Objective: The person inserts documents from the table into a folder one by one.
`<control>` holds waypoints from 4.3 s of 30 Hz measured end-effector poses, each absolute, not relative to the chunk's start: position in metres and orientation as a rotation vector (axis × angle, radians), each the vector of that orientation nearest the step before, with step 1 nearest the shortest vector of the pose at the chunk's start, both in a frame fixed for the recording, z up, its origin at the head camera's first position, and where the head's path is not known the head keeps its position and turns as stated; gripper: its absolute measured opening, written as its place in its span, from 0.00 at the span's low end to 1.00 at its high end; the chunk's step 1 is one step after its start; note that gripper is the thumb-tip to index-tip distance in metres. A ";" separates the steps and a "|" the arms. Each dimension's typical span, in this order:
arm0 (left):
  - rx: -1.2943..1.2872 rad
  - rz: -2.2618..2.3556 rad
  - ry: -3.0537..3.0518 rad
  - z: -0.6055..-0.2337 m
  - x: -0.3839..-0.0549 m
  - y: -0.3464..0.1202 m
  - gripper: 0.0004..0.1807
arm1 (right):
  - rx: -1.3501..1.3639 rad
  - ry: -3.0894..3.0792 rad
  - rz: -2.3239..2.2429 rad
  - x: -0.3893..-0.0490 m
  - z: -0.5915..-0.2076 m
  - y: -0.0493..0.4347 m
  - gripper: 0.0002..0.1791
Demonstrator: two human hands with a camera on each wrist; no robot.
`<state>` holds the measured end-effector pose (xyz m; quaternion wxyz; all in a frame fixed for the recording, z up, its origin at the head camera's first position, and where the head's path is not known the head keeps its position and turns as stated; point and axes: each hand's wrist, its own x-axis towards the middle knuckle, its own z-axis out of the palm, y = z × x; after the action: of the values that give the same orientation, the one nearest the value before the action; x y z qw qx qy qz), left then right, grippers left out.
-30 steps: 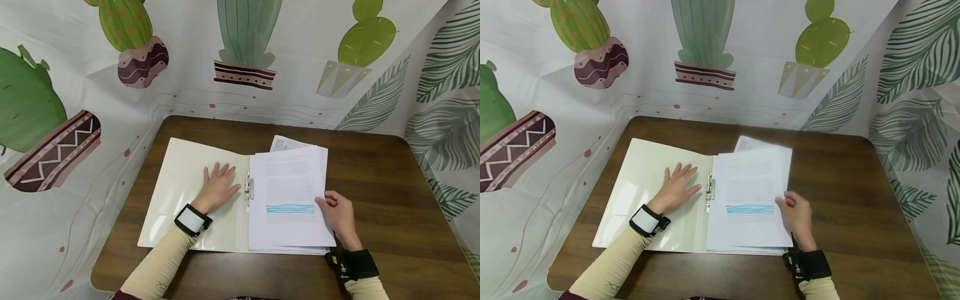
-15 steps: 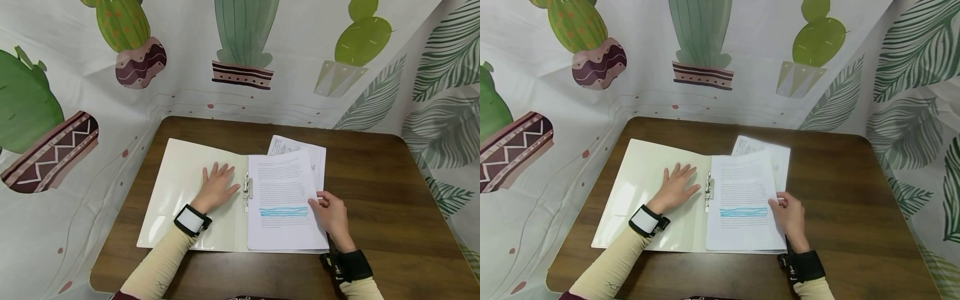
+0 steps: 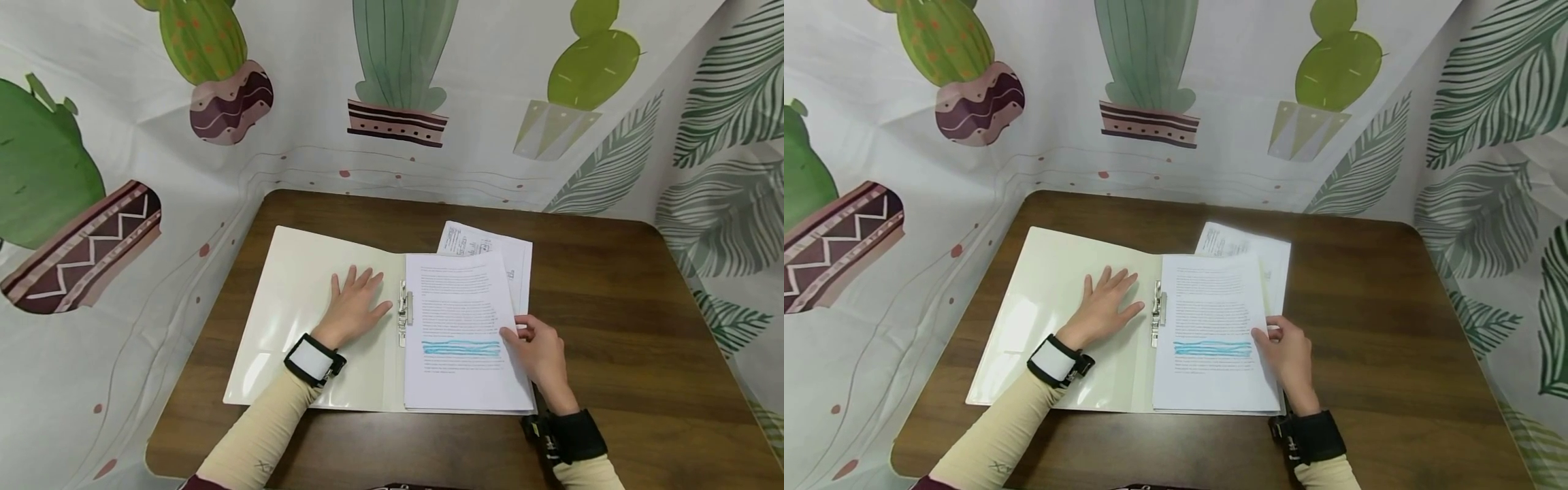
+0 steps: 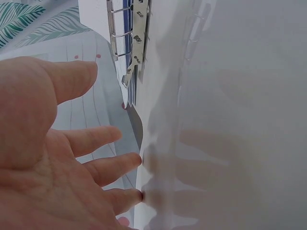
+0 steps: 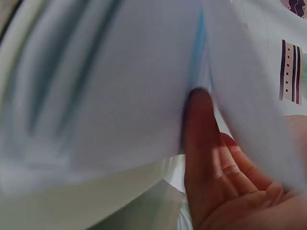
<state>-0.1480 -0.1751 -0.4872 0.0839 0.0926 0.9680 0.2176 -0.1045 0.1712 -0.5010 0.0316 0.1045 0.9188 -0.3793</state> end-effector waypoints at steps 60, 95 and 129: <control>0.280 0.628 2.909 -0.496 -0.148 -0.179 0.36 | -0.256 3.037 -0.961 -0.180 -0.462 0.213 0.56; 0.284 0.656 2.904 -0.490 -0.149 -0.175 0.35 | -0.119 2.821 -0.601 -0.257 -0.509 0.235 0.47; 0.280 0.650 2.901 -0.491 -0.149 -0.177 0.35 | 0.356 2.903 -0.991 -0.252 -0.505 0.208 0.27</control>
<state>-0.1489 -0.1769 -0.4910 0.0779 0.0935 0.9686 0.2170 -0.2519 0.2084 -0.5048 0.0269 0.1152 0.9397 -0.3209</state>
